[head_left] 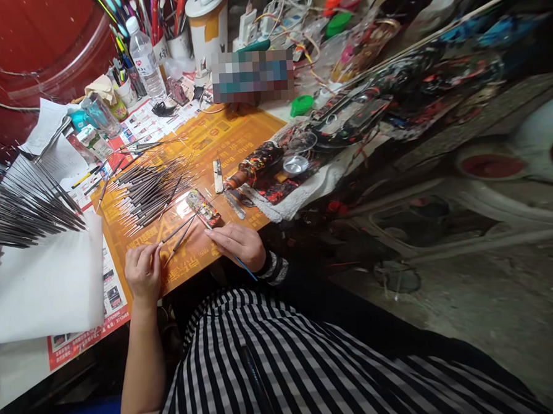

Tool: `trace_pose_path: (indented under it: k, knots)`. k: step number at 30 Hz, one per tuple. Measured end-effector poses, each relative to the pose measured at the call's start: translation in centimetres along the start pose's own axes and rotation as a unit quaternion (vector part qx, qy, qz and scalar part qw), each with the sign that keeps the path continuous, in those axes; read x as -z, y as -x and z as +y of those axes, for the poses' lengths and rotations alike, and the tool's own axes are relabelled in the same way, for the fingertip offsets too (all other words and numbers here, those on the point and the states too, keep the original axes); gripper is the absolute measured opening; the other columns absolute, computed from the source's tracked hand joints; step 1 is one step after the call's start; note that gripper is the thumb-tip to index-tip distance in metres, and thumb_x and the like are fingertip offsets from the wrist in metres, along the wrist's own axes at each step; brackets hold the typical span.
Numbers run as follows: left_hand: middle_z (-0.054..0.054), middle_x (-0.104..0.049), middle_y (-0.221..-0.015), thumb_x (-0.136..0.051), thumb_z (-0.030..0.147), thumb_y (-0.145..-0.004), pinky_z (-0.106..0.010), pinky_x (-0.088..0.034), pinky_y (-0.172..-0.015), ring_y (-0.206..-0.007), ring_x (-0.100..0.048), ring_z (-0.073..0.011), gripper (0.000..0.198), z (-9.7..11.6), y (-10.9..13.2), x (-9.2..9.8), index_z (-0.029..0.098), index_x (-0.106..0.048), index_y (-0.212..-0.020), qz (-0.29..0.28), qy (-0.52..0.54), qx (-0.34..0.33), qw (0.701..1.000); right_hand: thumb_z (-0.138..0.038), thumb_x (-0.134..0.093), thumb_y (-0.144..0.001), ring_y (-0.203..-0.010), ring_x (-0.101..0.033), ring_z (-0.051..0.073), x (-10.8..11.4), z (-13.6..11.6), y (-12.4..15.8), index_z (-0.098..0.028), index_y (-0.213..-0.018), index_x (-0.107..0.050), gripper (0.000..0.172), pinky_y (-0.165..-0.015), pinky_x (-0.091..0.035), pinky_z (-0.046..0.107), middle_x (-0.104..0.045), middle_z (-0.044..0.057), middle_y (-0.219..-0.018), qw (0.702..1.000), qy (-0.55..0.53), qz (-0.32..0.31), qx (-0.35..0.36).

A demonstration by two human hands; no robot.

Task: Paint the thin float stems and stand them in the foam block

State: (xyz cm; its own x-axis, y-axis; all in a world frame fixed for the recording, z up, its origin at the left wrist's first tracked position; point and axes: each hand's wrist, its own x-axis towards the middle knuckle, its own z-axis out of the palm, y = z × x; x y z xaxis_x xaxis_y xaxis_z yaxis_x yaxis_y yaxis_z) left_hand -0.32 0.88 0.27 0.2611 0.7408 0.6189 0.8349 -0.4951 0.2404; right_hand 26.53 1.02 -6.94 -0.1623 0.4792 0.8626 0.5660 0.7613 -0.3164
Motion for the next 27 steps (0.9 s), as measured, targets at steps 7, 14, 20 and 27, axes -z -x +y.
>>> trace_pose_path:
  k: [7,14,20,27]
  knots:
    - [-0.006,-0.070,-0.090,-0.062,0.024,-0.095,-0.033,-0.049,-0.080,-0.084,-0.062,-0.0176,0.011,0.0,0.0,0.0,0.021,-0.071,-0.102,0.007,0.000,-0.010,1.000,-0.008,-0.056,-0.095,-0.095,-0.072,0.019,0.2,-0.1,-0.2,-0.022,-0.149,-0.048,0.056,-0.084,-0.062,0.034,-0.075,0.010,-0.111,1.000,-0.009,-0.006,0.001]
    - [-0.006,-0.071,-0.090,-0.062,0.026,-0.095,-0.034,-0.050,-0.080,-0.084,-0.063,-0.0181,0.013,0.0,0.0,0.0,0.022,-0.071,-0.102,0.002,-0.003,-0.002,1.000,-0.010,-0.055,-0.096,-0.092,-0.073,0.020,0.2,0.0,-0.2,-0.023,-0.146,-0.052,0.051,-0.083,-0.063,0.035,-0.076,0.009,-0.109,1.000,-0.001,-0.012,-0.004]
    - [-0.006,-0.071,-0.089,-0.061,0.027,-0.096,-0.034,-0.051,-0.080,-0.084,-0.064,-0.0186,0.013,0.1,0.0,0.0,0.022,-0.072,-0.102,0.003,-0.001,0.002,1.000,-0.011,-0.058,-0.096,-0.096,-0.074,0.020,0.0,-1.5,-0.4,-0.022,-0.148,-0.049,0.055,-0.086,-0.063,0.035,-0.076,0.010,-0.108,0.999,-0.046,0.021,-0.004]
    - [-0.005,-0.071,-0.087,-0.060,0.025,-0.097,-0.033,-0.050,-0.079,-0.082,-0.062,-0.0180,0.012,0.6,0.1,-0.1,0.021,-0.071,-0.097,0.001,-0.006,-0.006,1.000,-0.008,-0.051,-0.096,-0.100,-0.073,0.021,-2.4,-5.6,-0.7,-0.016,-0.151,-0.042,0.056,-0.085,-0.064,0.036,-0.075,0.012,-0.109,0.992,-0.113,-0.047,0.041]
